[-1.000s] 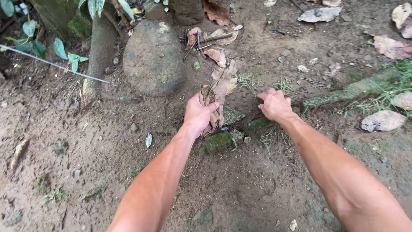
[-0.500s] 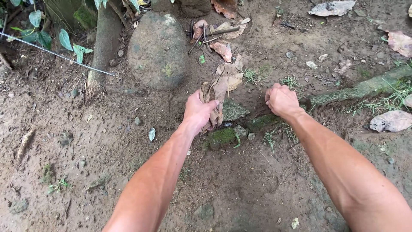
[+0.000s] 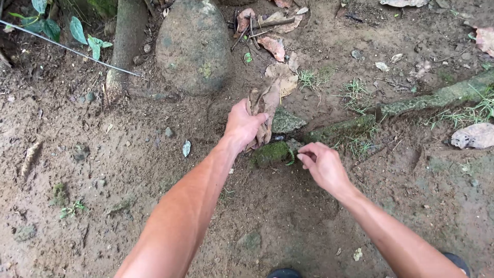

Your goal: Picking up dry leaves and small debris by hand from a dirt/garden area and placing them into a yellow basket.

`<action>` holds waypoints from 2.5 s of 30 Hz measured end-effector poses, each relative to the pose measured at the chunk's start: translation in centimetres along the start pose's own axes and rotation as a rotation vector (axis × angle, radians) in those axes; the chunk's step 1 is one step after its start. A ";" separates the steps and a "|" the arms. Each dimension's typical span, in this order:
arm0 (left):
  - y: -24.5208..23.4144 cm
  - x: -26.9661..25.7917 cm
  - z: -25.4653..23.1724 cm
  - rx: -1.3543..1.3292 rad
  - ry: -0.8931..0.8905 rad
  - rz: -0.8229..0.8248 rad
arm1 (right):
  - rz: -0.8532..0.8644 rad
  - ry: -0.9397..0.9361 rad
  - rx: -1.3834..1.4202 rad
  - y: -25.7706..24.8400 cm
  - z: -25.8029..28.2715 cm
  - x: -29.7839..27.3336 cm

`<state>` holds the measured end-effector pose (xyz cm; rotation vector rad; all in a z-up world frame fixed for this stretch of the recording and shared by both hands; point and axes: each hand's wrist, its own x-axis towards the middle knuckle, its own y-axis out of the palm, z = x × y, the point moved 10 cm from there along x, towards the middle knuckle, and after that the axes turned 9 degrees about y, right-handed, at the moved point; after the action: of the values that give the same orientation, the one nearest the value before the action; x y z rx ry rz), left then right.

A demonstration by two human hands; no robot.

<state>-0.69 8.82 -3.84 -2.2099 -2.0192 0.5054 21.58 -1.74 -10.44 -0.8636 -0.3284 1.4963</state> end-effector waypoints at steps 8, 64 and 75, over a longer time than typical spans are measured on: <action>4.5 -1.0 0.5 0.064 0.018 0.149 | -0.229 -0.175 -0.074 1.0 1.6 -2.3; 61.7 -36.8 -39.2 -0.244 0.630 1.015 | -0.609 0.513 0.721 -52.8 -28.5 -42.1; 75.7 -54.6 -43.0 -0.103 0.874 1.045 | -0.944 0.523 0.871 -58.7 -41.3 -61.3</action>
<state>81.05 -47.14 23.39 -2.6753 -0.4224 -0.4788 86.16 -63.28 20.32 -0.2638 0.2869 0.3915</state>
